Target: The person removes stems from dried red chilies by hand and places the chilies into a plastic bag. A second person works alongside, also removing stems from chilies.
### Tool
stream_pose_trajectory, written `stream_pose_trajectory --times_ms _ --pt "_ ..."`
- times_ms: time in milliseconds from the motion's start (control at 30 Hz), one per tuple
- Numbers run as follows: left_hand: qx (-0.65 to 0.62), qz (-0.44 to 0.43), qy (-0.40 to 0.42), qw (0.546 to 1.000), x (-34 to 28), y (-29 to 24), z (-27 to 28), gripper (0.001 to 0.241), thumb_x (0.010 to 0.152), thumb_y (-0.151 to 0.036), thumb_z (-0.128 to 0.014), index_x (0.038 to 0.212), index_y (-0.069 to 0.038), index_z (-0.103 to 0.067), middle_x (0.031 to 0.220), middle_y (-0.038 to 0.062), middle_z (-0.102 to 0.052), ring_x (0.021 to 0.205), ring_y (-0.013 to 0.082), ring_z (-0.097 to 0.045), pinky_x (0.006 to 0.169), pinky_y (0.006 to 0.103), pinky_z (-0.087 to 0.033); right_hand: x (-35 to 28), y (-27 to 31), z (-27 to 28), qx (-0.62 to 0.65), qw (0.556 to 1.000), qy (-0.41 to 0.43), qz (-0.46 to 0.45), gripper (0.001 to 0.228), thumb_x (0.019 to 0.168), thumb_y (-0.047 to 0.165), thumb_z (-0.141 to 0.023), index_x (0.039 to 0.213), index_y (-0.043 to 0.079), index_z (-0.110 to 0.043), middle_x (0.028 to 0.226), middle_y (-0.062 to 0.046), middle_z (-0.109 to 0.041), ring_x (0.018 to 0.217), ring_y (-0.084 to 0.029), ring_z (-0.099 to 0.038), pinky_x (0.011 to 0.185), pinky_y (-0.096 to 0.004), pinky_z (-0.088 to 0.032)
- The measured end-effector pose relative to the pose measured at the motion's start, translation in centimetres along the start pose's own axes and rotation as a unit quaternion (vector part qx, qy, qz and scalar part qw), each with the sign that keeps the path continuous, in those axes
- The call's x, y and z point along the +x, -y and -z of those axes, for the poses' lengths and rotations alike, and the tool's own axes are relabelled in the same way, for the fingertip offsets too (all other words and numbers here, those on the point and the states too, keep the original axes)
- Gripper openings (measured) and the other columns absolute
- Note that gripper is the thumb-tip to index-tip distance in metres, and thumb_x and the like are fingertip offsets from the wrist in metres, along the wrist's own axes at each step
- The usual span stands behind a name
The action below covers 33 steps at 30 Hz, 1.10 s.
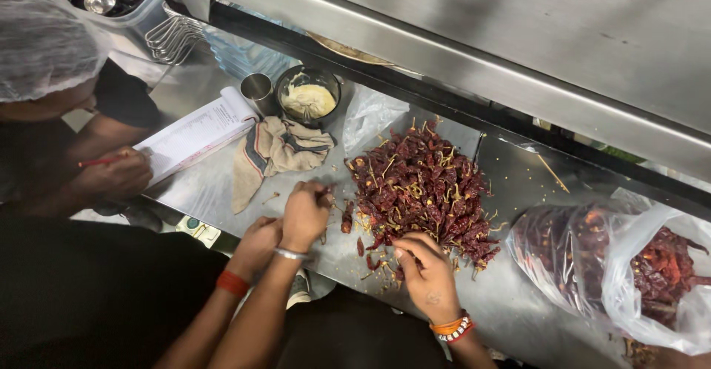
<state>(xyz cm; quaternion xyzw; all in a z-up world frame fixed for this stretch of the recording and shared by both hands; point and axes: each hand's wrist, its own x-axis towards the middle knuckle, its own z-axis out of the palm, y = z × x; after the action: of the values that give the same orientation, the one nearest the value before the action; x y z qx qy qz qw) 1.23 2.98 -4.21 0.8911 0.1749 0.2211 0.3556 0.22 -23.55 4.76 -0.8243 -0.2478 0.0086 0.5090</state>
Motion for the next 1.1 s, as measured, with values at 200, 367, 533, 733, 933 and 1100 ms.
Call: stream_pose_trajectory --times_ms 200,367,533,733,933,1100 --pt "-0.364 0.201 0.095 0.904 -1.4 -3.1 0.7 0.02 0.09 -0.011 -0.075 0.087 -0.004 -0.057 0.07 0.0 -0.063 0.061 0.0085 -0.053 0.054 0.0253 -0.04 0.9 1.7 -1.2 -0.011 0.999 0.0 0.036 0.023 0.091 0.013 -0.071 0.11 0.0 -0.071 0.111 -0.012 -0.069 0.095 -0.025 -0.069 0.081 -0.032 -0.055" --pt "-0.403 0.156 0.149 0.889 -4.7 -6.7 0.2 0.023 0.092 -0.011 -0.077 0.085 -0.005 -0.056 0.07 -0.005 -0.052 0.062 0.004 -0.043 0.053 0.0223 -0.035 1.6 1.2 -2.1 -0.084 0.986 0.028 -0.139 0.028 0.092 0.022 -0.072 0.113 0.004 -0.072 0.099 -0.016 -0.072 0.078 -0.033 -0.064 0.072 -0.04 -0.051" --pt "-0.335 0.071 0.17 0.924 -7.1 -8.2 0.0 0.024 0.084 -0.011 -0.081 0.091 -0.004 -0.059 0.071 -0.003 -0.057 0.066 0.0042 -0.052 0.058 0.023 -0.046 0.0 -0.2 -2.1 -0.035 0.993 0.037 -0.107 0.015 0.089 0.01 -0.068 0.102 0.004 -0.072 0.085 -0.014 -0.07 0.07 -0.028 -0.067 0.065 -0.039 -0.052" --pt "-0.329 0.152 0.307 0.88 -9.4 -7.3 -1.0 0.01 0.09 -0.008 -0.073 0.082 -0.002 -0.069 0.067 0.004 -0.067 0.059 0.0075 -0.056 0.056 0.0261 -0.046 -2.4 -3.4 -1.4 -0.087 0.988 0.118 0.052 0.02 0.077 -0.009 -0.054 0.09 0.001 -0.065 0.083 -0.013 -0.061 0.081 -0.029 -0.061 0.071 -0.038 -0.05" --pt "-0.472 0.167 0.414 0.76 -11.0 -4.6 -1.5 0.008 0.095 -0.003 -0.069 0.087 -0.002 -0.069 0.074 0.0 -0.065 0.063 0.007 -0.058 0.059 0.0244 -0.05 -3.7 -7.5 0.2 0.252 0.93 0.25 -0.096 0.017 0.091 -0.009 -0.051 0.095 -0.001 -0.065 0.089 -0.007 -0.062 0.085 -0.016 -0.061 0.079 -0.033 -0.054" --pt "-0.485 0.158 0.229 0.829 -8.6 -1.9 -1.1 0.005 0.096 0.001 -0.062 0.093 0.001 -0.066 0.086 0.007 -0.071 0.074 0.0125 -0.067 0.07 0.0266 -0.055 -2.6 -7.3 0.2 0.07 0.985 0.122 -0.101 0.009 0.091 0.003 -0.068 0.099 0.002 -0.072 0.089 -0.007 -0.072 0.081 -0.018 -0.072 0.073 -0.031 -0.057"
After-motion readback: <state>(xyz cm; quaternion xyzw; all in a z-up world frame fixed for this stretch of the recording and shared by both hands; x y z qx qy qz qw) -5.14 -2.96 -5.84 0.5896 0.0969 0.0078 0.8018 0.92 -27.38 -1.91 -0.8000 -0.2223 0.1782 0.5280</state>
